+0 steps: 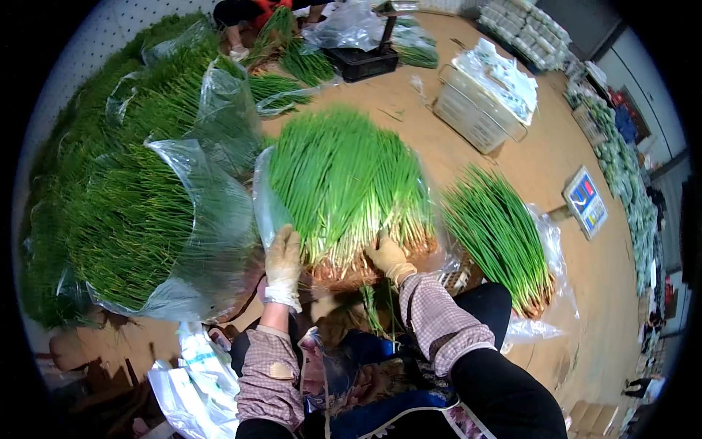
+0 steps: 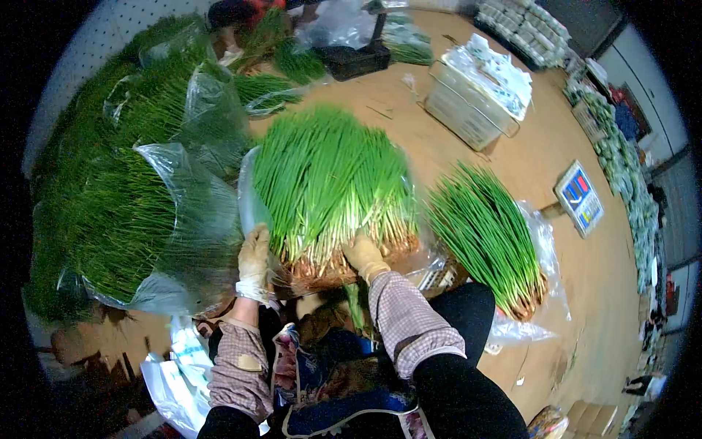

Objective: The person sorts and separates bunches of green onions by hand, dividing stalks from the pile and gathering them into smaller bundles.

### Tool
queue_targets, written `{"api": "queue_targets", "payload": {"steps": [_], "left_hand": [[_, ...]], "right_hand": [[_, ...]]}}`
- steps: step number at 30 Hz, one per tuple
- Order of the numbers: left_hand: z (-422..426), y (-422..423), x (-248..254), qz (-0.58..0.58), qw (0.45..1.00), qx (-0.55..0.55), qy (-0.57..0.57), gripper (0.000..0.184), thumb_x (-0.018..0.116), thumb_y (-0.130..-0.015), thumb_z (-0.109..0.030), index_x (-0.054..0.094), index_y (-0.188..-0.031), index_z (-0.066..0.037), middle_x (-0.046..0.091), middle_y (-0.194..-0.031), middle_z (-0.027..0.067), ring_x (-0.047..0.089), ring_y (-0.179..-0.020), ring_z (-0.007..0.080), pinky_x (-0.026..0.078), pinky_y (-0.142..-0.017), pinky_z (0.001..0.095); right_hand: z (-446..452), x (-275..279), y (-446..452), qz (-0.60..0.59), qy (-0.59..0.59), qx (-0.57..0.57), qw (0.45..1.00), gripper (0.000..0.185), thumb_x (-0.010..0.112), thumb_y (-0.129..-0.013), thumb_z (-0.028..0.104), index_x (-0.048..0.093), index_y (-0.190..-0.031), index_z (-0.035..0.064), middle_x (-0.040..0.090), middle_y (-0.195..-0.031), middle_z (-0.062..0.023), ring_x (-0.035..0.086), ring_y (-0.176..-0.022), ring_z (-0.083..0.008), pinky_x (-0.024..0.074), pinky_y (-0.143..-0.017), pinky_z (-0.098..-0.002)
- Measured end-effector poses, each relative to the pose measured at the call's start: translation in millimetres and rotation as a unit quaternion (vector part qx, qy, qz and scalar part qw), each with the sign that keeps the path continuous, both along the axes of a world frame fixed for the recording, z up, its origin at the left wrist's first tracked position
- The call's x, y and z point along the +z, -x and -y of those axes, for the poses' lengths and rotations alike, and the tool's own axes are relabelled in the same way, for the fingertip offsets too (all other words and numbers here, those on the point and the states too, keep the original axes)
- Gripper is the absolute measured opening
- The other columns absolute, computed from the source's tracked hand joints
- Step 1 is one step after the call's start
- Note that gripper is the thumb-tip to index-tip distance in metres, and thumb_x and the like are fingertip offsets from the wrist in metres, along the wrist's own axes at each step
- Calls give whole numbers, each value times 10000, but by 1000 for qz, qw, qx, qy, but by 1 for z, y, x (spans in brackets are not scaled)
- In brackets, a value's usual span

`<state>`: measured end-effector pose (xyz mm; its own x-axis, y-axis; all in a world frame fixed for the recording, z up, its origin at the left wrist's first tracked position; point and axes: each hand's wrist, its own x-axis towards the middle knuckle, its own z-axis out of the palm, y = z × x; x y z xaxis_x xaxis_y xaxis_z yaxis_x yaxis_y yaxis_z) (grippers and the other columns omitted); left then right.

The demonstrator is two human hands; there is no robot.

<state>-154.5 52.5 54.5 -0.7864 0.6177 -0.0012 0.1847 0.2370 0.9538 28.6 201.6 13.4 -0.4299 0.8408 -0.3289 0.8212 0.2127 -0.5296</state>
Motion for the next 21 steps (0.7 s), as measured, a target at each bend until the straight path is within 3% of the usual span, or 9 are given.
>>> {"api": "queue_targets", "payload": {"steps": [2,4,7,12,15,16,18,19,21], "left_hand": [[-3,-5,6,75,997,-5,-16,419,520,-861,-274,512,-1163,15,553,-1143,170,517,-1070,249,371,-935,308],[-5,-2,0,23,1000,-10,18,432,515,-861,-293,502,-1174,5,534,-1167,181,517,-1070,274,376,-930,325],[-9,-7,5,-7,998,-33,49,429,510,-865,-344,531,-1137,-14,556,-1123,173,528,-1035,272,396,-898,332],[-11,-20,-7,90,990,-100,39,463,526,-854,-395,544,-1128,-22,577,-1068,152,536,-996,245,397,-875,321],[-15,-34,20,173,966,-174,85,495,532,-842,-427,551,-1123,-20,588,-1042,138,539,-960,226,402,-858,311],[-16,-38,27,169,961,-215,48,504,534,-838,-433,550,-1124,-18,589,-1039,136,536,-953,223,402,-853,309],[-16,-44,27,248,925,-201,208,540,456,-865,-479,463,-1249,-98,457,-1262,164,445,-1147,255,326,-981,344],[-16,-43,27,247,924,-203,211,540,456,-865,-479,463,-1249,-98,457,-1262,164,445,-1147,255,326,-981,344],[-15,-36,24,268,926,-210,161,406,478,-874,-381,521,-1184,-121,524,-1185,126,471,-1114,234,319,-991,357]], "right_hand": [[2,2,9,61,-7,100,993,533,548,-803,283,398,-1232,6,589,-965,-252,576,-913,-366,449,-828,-399],[0,-12,13,111,-61,145,981,436,524,-824,224,462,-1200,11,594,-986,-227,576,-935,-337,446,-858,-377],[-11,-20,5,-40,34,-18,998,289,535,-841,196,582,-1081,43,620,-908,-152,596,-758,-242,487,-696,-330],[11,38,9,-212,-74,87,971,208,514,-848,115,594,-1019,28,618,-987,-135,600,-861,-220,485,-786,-327],[41,51,15,-136,-46,237,961,338,569,-797,88,534,-1133,83,599,-1043,-109,582,-910,-201,476,-824,-347],[57,36,11,-236,-128,255,929,408,593,-769,76,521,-1170,96,594,-1055,-85,574,-920,-198,485,-798,-322],[73,26,6,-275,-66,340,897,471,596,-769,58,482,-1225,93,573,-1123,-83,568,-967,-209,478,-829,-309],[73,23,4,-276,-64,337,898,471,596,-769,58,482,-1225,93,573,-1123,-83,568,-967,-209,478,-829,-309],[69,18,-5,-326,148,299,884,534,618,-766,69,442,-1268,105,527,-1210,-84,522,-1074,-227,432,-911,-316]]}}
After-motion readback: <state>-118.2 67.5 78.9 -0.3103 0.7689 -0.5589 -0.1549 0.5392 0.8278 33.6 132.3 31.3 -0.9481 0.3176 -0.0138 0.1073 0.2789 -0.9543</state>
